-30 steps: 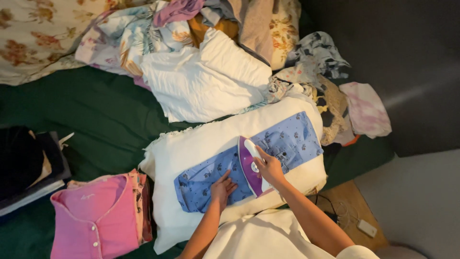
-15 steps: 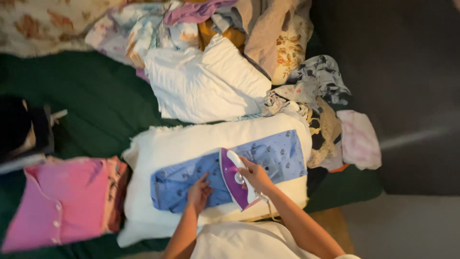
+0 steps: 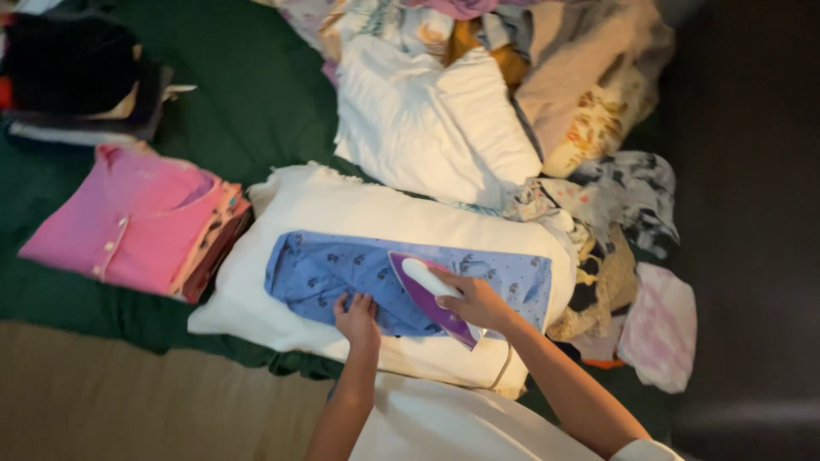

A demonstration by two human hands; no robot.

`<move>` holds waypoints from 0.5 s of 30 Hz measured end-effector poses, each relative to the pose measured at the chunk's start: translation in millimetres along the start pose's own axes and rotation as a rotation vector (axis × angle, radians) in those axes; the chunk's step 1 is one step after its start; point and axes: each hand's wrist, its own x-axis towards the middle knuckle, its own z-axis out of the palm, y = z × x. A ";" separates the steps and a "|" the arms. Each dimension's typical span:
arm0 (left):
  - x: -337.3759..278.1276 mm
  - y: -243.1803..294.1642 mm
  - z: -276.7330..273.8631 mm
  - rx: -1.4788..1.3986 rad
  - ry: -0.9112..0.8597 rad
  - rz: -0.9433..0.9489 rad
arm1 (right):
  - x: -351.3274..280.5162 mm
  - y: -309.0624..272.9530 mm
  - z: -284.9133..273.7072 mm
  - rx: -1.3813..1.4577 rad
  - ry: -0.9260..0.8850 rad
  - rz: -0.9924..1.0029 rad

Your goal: The person irons a blue patterned shirt laid out on a white pillow. They use a purple iron to smooth the fabric, then fold the shirt neatly and place it on a stack of other folded clothes.

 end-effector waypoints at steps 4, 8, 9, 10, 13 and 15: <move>-7.3 2.3 -2.7 -0.090 -0.011 -0.009 | 30.8 13.9 20.1 -0.022 -0.137 -0.136; -47.1 52.5 17.5 -0.106 -0.087 -0.199 | 76.6 23.3 49.4 -0.040 -0.079 -0.185; -44.2 54.6 18.6 -0.122 -0.114 -0.261 | 92.0 27.8 55.9 -0.046 -0.044 -0.181; -28.2 46.5 12.1 -0.118 -0.117 -0.259 | 95.8 24.7 58.9 -0.042 -0.040 -0.181; 8.1 36.9 0.3 -0.154 -0.120 -0.371 | 105.9 22.7 63.7 -0.092 -0.023 -0.160; 15.2 46.2 7.9 -0.138 -0.091 -0.238 | 110.2 32.8 57.2 -0.004 -0.128 -0.172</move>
